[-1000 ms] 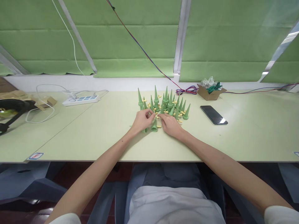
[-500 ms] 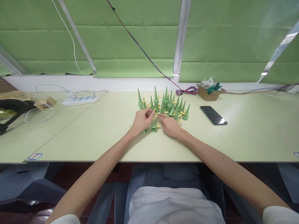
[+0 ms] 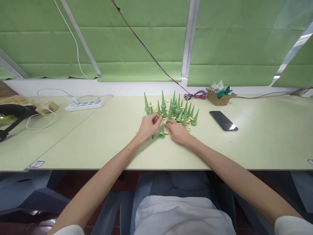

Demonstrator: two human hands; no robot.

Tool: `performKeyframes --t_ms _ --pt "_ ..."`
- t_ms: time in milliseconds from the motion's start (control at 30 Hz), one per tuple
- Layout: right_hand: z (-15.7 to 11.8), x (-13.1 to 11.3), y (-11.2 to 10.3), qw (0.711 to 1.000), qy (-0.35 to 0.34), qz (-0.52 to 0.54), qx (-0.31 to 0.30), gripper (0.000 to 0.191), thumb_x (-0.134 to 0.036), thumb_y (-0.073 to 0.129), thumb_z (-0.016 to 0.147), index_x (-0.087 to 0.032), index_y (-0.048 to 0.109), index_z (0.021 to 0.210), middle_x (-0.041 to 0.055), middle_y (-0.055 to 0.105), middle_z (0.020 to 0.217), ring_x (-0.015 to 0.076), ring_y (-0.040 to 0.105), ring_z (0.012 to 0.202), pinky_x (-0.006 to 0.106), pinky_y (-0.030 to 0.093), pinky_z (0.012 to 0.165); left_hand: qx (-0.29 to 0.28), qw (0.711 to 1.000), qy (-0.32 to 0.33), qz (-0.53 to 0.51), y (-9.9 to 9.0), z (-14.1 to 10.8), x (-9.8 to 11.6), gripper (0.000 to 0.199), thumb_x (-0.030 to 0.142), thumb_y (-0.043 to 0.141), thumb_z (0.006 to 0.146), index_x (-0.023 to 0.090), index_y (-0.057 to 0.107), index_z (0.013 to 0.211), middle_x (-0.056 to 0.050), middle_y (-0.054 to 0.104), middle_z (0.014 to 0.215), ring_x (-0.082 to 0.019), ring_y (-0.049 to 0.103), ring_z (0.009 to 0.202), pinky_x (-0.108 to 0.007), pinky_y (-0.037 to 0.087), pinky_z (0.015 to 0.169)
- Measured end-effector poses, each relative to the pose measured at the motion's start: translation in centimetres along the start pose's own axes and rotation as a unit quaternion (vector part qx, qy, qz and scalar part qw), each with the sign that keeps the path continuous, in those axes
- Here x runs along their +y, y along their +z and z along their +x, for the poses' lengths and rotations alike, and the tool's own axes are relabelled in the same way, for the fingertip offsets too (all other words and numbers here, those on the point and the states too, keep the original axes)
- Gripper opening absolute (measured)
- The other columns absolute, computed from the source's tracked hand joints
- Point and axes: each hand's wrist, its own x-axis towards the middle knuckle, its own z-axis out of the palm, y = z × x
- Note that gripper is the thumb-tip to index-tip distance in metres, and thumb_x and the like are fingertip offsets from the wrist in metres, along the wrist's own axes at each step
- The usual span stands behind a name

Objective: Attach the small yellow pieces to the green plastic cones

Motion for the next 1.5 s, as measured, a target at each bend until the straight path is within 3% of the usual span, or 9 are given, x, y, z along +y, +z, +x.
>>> performKeyframes --t_ms 167,433,733,900,1033,1133,1300,1500 --pt "0.0 -0.2 -0.1 1.0 0.008 -0.006 -0.003 0.043 -0.007 0.038 0.092 -0.015 0.066 0.124 0.0144 0.058 0.132 0.025 0.067 0.099 0.034 0.048 0.083 -0.002 1.0 -0.006 0.009 -0.1 0.1 0.0 0.022 0.034 0.056 0.088 0.018 0.063 0.075 0.002 0.06 0.059 -0.011 0.049 0.055 -0.026 0.039 0.06" --pt "0.0 0.0 0.1 0.999 0.013 0.04 0.013 0.038 -0.006 0.039 0.094 -0.013 0.066 0.119 0.0154 0.059 0.122 0.0245 0.064 0.103 0.035 0.048 0.09 -0.009 1.0 -0.011 0.014 -0.1 0.1 0.0 0.023 0.035 0.055 0.088 0.018 0.063 0.075 0.002 0.061 0.06 -0.012 0.051 0.056 -0.027 0.04 0.061" --pt "0.2 0.9 0.7 0.99 -0.004 0.114 0.086 0.04 -0.002 0.04 0.089 -0.012 0.067 0.117 0.0154 0.062 0.115 0.0252 0.062 0.104 0.038 0.047 0.094 -0.007 1.0 -0.008 0.014 -0.2 0.1 -0.2 0.023 0.035 0.056 0.088 0.018 0.064 0.075 0.001 0.062 0.06 -0.013 0.052 0.057 -0.027 0.041 0.06" --pt "0.1 0.9 0.2 0.969 -0.019 0.183 0.164 0.031 -0.005 0.047 0.087 -0.016 0.068 0.107 0.011 0.063 0.106 0.0212 0.061 0.086 0.038 0.049 0.088 -0.011 1.0 -0.004 0.009 -0.1 0.1 -0.2 0.025 0.036 0.055 0.089 0.018 0.069 0.079 0.0 0.065 0.063 -0.014 0.053 0.057 -0.027 0.043 0.062" --pt "0.1 0.8 -0.2 0.95 -0.014 0.246 0.19 0.02 -0.014 0.053 0.089 -0.018 0.067 0.104 0.0083 0.062 0.107 0.0147 0.054 0.065 0.035 0.05 0.078 -0.024 0.999 0.003 -0.024 0.0 0.2 -0.3 0.027 0.038 0.057 0.089 0.017 0.073 0.089 -0.003 0.071 0.072 -0.015 0.058 0.063 -0.028 0.046 0.065" --pt "0.1 0.7 -0.4 0.936 -0.013 0.287 0.205 0.015 -0.021 0.054 0.092 -0.02 0.066 0.1 0.0071 0.063 0.106 0.0135 0.053 0.063 0.032 0.05 0.072 -0.038 0.997 0.003 -0.06 0.0 0.2 -0.4 0.03 0.041 0.059 0.089 0.017 0.074 0.098 -0.004 0.075 0.08 -0.017 0.064 0.071 -0.029 0.049 0.069" --pt "-0.1 0.6 -0.7 0.926 -0.008 0.32 0.198 0.013 -0.026 0.054 0.093 -0.021 0.064 0.098 0.0063 0.064 0.106 0.0137 0.056 0.065 0.029 0.048 0.066 -0.066 0.991 0.019 -0.117 0.0 0.2 -0.3 0.034 0.048 0.059 0.09 0.018 0.072 0.098 -0.006 0.075 0.093 -0.019 0.067 0.083 -0.03 0.052 0.074" --pt "-0.2 0.3 -1.0 0.931 -0.021 0.328 0.159 0.014 -0.03 0.053 0.093 -0.02 0.062 0.098 0.0068 0.065 0.108 0.013 0.055 0.065 0.026 0.045 0.06 -0.077 0.987 0.015 -0.139 -0.1 0.2 -0.2 0.039 0.055 0.058 0.09 0.017 0.068 0.086 -0.005 0.069 0.083 -0.016 0.061 0.074 -0.028 0.048 0.067"
